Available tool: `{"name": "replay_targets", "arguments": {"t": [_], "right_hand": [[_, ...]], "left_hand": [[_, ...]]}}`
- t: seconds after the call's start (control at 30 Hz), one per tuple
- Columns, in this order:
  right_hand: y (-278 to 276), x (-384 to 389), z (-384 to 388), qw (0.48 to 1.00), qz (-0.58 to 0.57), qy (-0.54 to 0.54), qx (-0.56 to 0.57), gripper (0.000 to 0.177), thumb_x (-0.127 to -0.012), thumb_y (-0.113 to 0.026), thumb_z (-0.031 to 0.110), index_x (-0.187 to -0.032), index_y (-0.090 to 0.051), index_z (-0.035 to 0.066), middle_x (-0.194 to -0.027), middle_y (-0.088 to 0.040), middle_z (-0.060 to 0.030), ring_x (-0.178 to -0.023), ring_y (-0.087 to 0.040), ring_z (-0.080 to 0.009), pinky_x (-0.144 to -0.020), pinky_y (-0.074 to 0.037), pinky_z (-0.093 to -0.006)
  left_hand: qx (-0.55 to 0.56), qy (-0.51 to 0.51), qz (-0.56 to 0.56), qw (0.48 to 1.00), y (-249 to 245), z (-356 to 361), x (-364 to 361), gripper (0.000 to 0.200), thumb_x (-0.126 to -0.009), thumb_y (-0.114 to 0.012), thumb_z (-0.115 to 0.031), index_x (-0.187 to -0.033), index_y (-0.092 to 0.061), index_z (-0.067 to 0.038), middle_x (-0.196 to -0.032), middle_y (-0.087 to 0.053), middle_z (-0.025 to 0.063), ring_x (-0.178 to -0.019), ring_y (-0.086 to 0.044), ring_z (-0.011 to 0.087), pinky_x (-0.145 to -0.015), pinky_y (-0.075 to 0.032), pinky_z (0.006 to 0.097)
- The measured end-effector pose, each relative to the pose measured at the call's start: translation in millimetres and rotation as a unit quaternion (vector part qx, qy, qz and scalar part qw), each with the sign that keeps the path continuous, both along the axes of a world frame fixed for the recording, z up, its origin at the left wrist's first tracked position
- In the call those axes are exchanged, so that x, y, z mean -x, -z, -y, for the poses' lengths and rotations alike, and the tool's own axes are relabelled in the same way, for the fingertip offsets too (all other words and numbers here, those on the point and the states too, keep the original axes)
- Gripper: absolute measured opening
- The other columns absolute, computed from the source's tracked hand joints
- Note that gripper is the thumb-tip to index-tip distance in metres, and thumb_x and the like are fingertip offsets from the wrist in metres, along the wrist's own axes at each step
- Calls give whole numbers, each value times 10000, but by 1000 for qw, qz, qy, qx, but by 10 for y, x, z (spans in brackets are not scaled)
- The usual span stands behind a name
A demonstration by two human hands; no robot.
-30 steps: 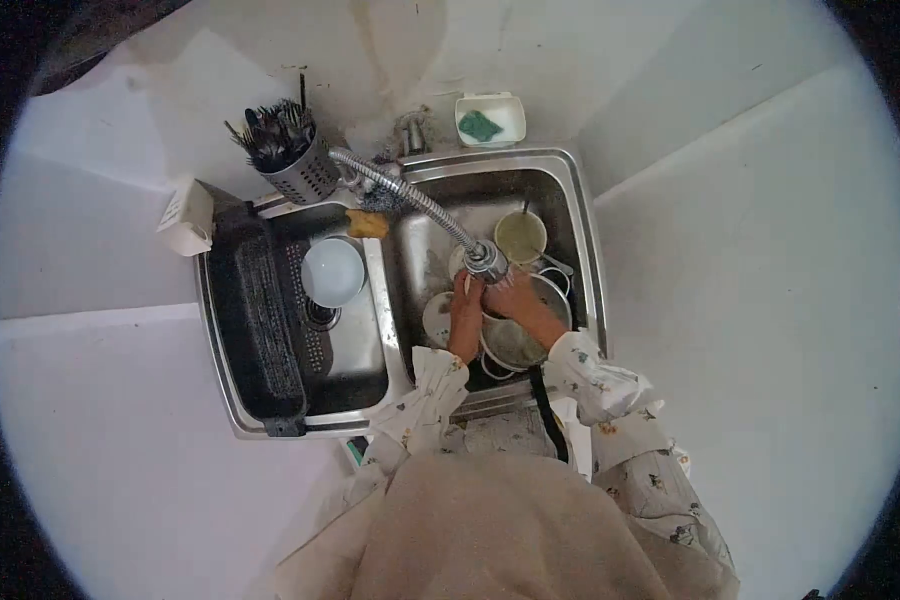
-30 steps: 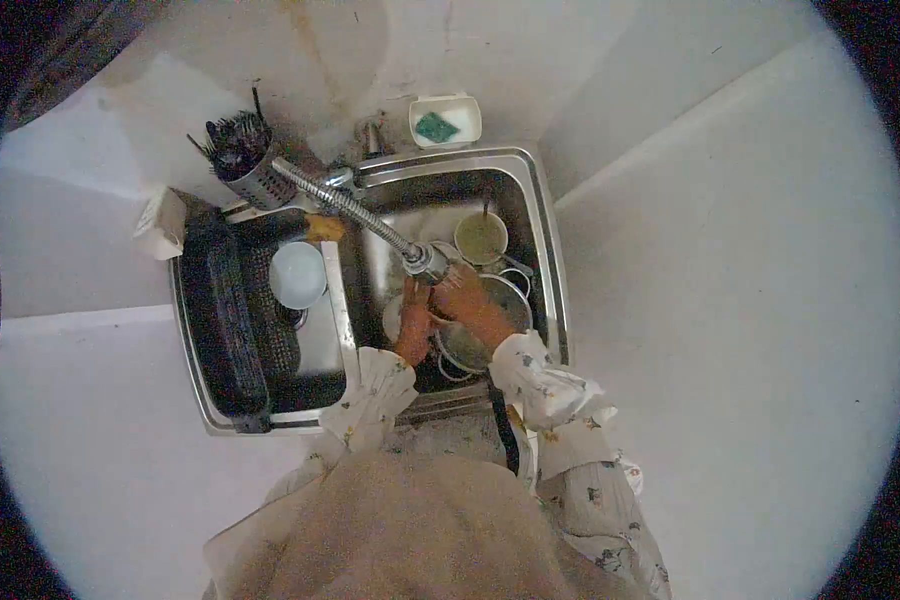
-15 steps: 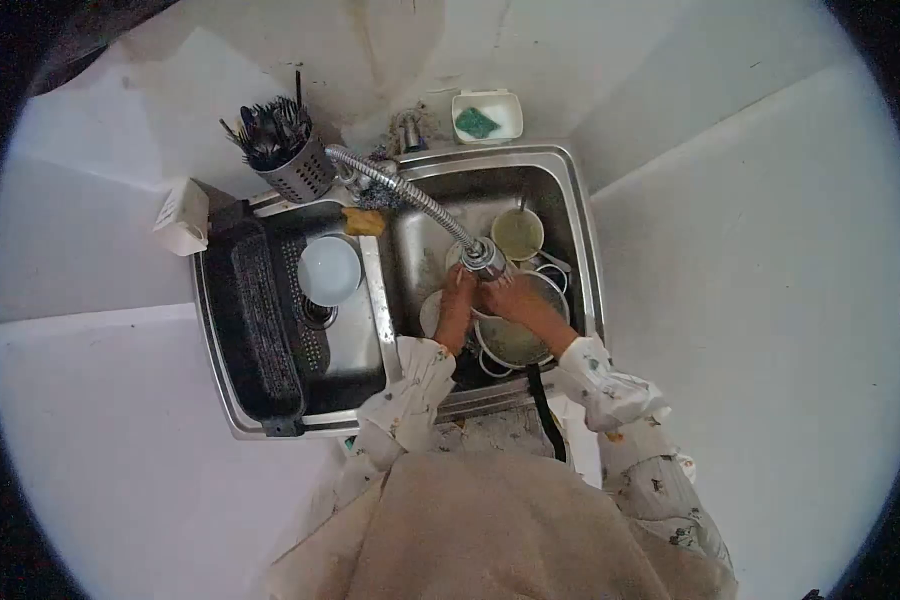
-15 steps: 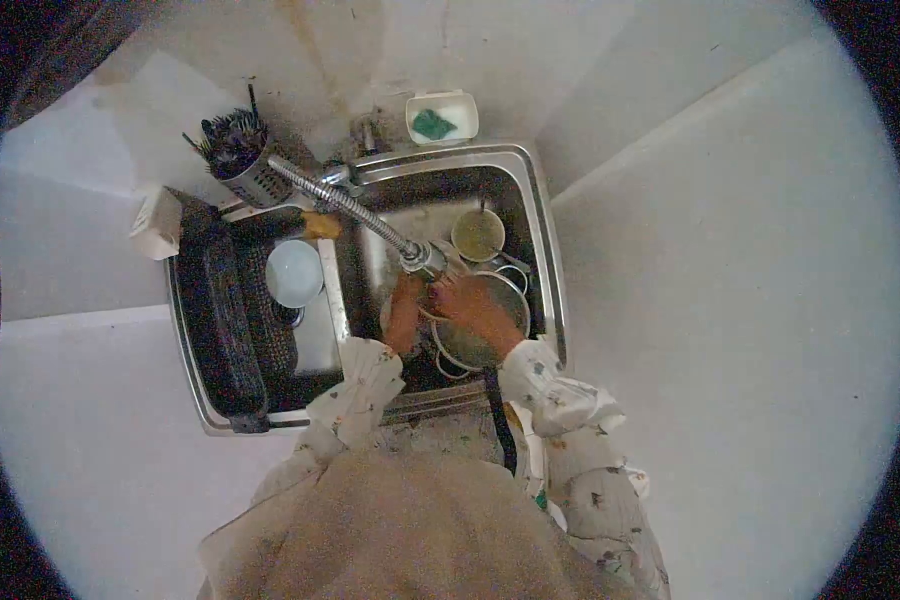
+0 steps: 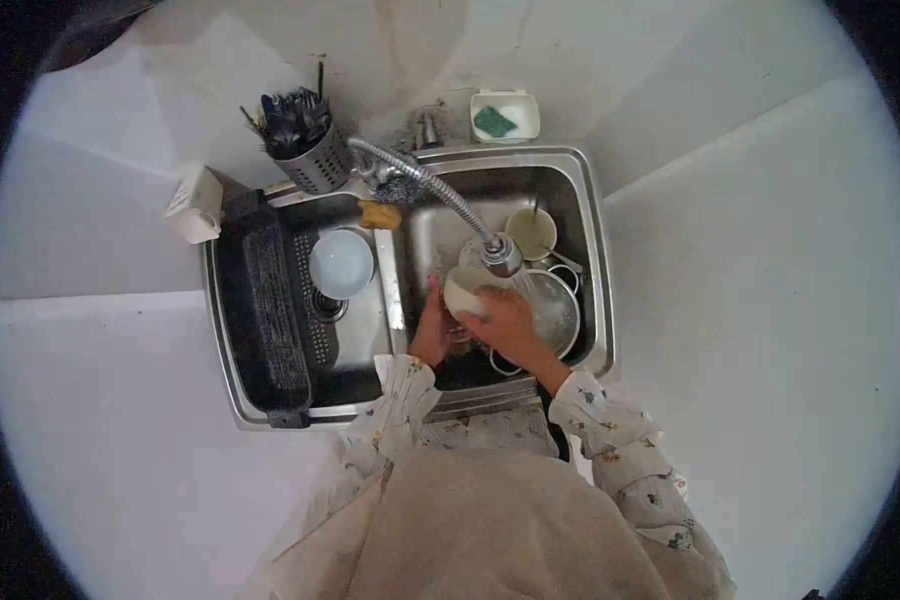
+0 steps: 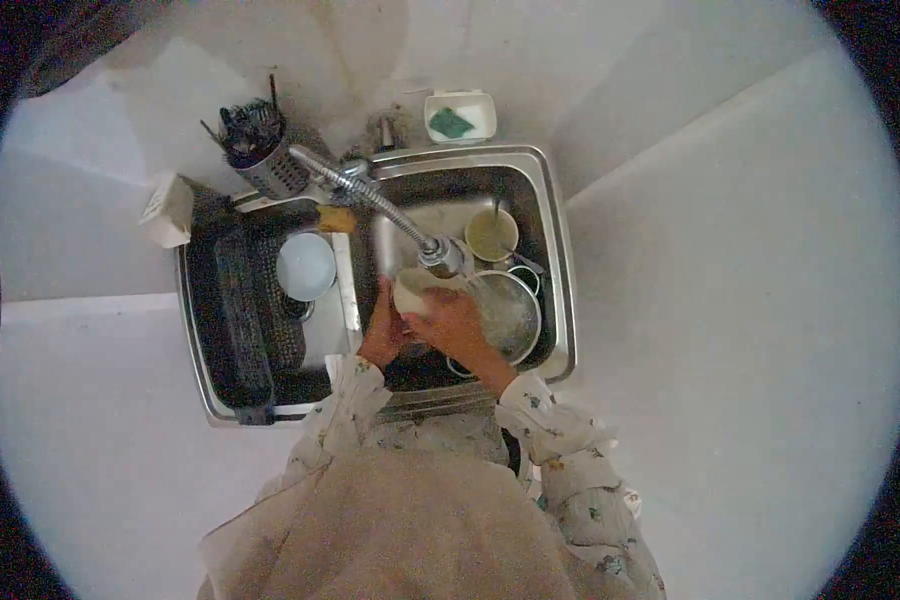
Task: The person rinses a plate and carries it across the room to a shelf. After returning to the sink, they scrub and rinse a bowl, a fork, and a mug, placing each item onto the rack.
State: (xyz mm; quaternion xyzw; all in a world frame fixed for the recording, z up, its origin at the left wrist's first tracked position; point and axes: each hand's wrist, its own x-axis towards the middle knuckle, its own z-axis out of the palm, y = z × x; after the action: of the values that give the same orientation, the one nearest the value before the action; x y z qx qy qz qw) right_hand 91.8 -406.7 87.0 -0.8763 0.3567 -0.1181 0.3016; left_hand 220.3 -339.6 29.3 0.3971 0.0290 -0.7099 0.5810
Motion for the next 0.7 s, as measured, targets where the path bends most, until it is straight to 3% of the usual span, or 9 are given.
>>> {"name": "replay_targets", "arguments": {"t": [0.13, 0.2, 0.23, 0.3, 0.4, 0.53, 0.6, 0.63, 0.7], "right_hand": [[199, -123, -45, 953, 102, 173, -227, 367, -782, -595, 344, -910, -598, 0, -891, -626, -167, -773, -602, -328, -715, -465, -385], [279, -131, -86, 785, 302, 267, -471, 373, -804, -583, 333, -996, -582, 13, -973, -620, -135, -865, -599, -295, -758, -471, -366], [322, -157, -119, 787, 298, 260, -474, 373, -804, -583, 333, -996, -582, 13, -973, -620, -135, -865, -599, -295, -758, -471, -366], [389, -215, -189, 538, 421, 334, -649, 387, -816, -575, 317, -1077, -544, 33, -1023, -600, -99, -934, -581, -253, -821, -464, -373], [413, -216, -255, 439, 426, 311, -727, 364, -855, -537, 266, -1131, -487, 35, -1097, -564, -100, -1010, -547, -243, -866, -444, -401], [74, -521, -313, 545, 385, 266, -696, 371, -835, -562, 253, -1124, -490, 32, -1077, -569, -96, -1022, -541, -238, -888, -427, -396], [-190, -801, -338, 724, 336, 168, -579, 399, -805, -595, 238, -1129, -502, 25, -1086, -564, -97, -994, -545, -227, -859, -438, -361], [-278, -988, -375, 725, 331, 161, -582, 399, -805, -595, 238, -1129, -502, 25, -1086, -564, -97, -994, -545, -227, -859, -438, -361], [-383, -1473, -487, 840, 283, 50, -461, 430, -776, -627, 234, -1109, -505, -8, -1040, -578, -106, -952, -554, -205, -838, -431, -332]], "left_hand": [[-132, 32, 162, 977, 184, -298, -146, 588, -801, -397, -668, -941, -557, -120, -757, -529, 11, -651, -497, 119, -600, -428, 277], [-127, 9, 209, 970, 172, -394, -190, 541, -831, -410, -617, -916, -564, -105, -752, -538, 10, -667, -512, 108, -582, -431, 275], [-141, -13, 218, 966, 129, -425, -201, 493, -869, -406, -549, -935, -563, -87, -764, -548, 12, -700, -531, 104, -627, -447, 281], [-131, -54, 224, 964, -66, -455, -117, 474, -879, -402, -526, -965, -563, -88, -803, -559, 16, -728, -544, 114, -657, -453, 286], [-116, -61, 221, 966, 178, -632, -151, 437, -893, -423, -468, -1066, -550, -87, -942, -575, 40, -812, -562, 148, -732, -453, 294], [-96, -148, 308, 935, 81, -828, -215, 367, -905, -476, -349, -1095, -538, -41, -1000, -569, 63, -864, -540, 146, -744, -443, 294], [-75, -209, 443, 869, 30, -998, -324, 327, -913, -473, -310, -1037, -566, -22, -985, -575, 73, -864, -539, 169, -765, -437, 311], [-107, -200, 548, 805, -33, -1113, -426, 273, -912, -474, -263, -969, -588, -21, -952, -580, 93, -867, -539, 213, -779, -428, 328], [-104, -235, 602, 756, -122, -1318, -662, 246, -901, -484, -241, -953, -588, -25, -940, -578, 104, -865, -536, 241, -788, -420, 339]]}}
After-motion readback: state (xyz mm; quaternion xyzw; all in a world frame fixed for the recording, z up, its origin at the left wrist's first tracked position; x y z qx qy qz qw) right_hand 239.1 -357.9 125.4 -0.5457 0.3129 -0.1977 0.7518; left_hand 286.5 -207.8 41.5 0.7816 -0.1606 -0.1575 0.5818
